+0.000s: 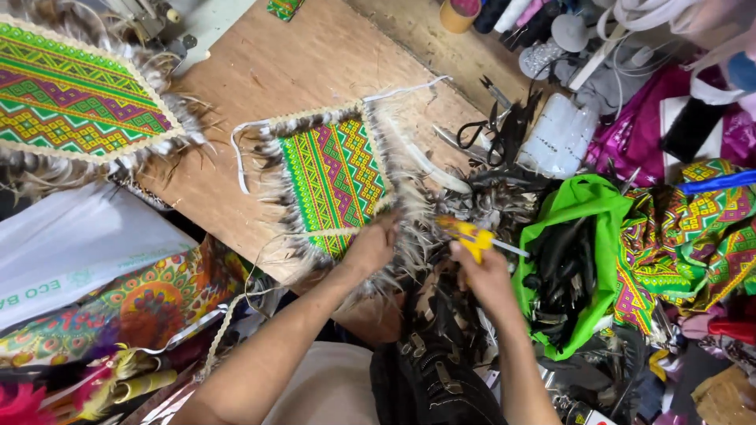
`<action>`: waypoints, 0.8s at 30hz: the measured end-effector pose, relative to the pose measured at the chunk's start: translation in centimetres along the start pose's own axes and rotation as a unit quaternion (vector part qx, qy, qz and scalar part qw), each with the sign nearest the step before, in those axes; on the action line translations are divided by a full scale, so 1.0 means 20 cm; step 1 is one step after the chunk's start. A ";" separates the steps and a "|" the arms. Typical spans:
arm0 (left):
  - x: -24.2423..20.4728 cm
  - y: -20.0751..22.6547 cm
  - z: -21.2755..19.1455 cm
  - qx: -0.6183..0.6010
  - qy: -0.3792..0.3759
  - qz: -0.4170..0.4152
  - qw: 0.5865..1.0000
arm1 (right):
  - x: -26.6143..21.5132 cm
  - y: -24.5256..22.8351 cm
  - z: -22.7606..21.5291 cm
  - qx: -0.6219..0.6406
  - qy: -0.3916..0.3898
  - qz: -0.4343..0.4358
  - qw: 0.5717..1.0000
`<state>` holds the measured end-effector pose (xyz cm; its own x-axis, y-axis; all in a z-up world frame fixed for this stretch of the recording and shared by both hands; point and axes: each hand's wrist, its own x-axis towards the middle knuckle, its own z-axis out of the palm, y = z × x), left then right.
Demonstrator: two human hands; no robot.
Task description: Assembling a decorative feathered craft item using a hot glue gun, patterned fabric, feathers, and trim.
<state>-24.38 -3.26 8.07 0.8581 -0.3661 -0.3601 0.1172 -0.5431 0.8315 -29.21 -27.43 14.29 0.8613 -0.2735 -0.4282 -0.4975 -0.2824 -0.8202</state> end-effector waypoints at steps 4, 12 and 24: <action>0.12 -0.02 -0.14 -0.079 0.136 -0.006 0.987 | 0.27 0.14 0.20 -0.112 -0.044 -0.017 0.993; 0.64 -0.46 -0.24 -0.094 0.191 -0.033 0.976 | 0.40 -0.31 0.43 -0.300 -0.134 -0.083 0.941; 0.55 -0.05 -0.59 -0.113 0.041 -0.066 0.991 | 0.60 -0.50 0.48 -0.433 -0.188 -0.085 0.877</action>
<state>-9.08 2.16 8.35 0.8648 -0.2354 -0.4435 0.3318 -0.3951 0.8566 -12.81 -19.03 13.68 0.8232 0.1164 -0.5557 -0.1102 -0.9274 -0.3574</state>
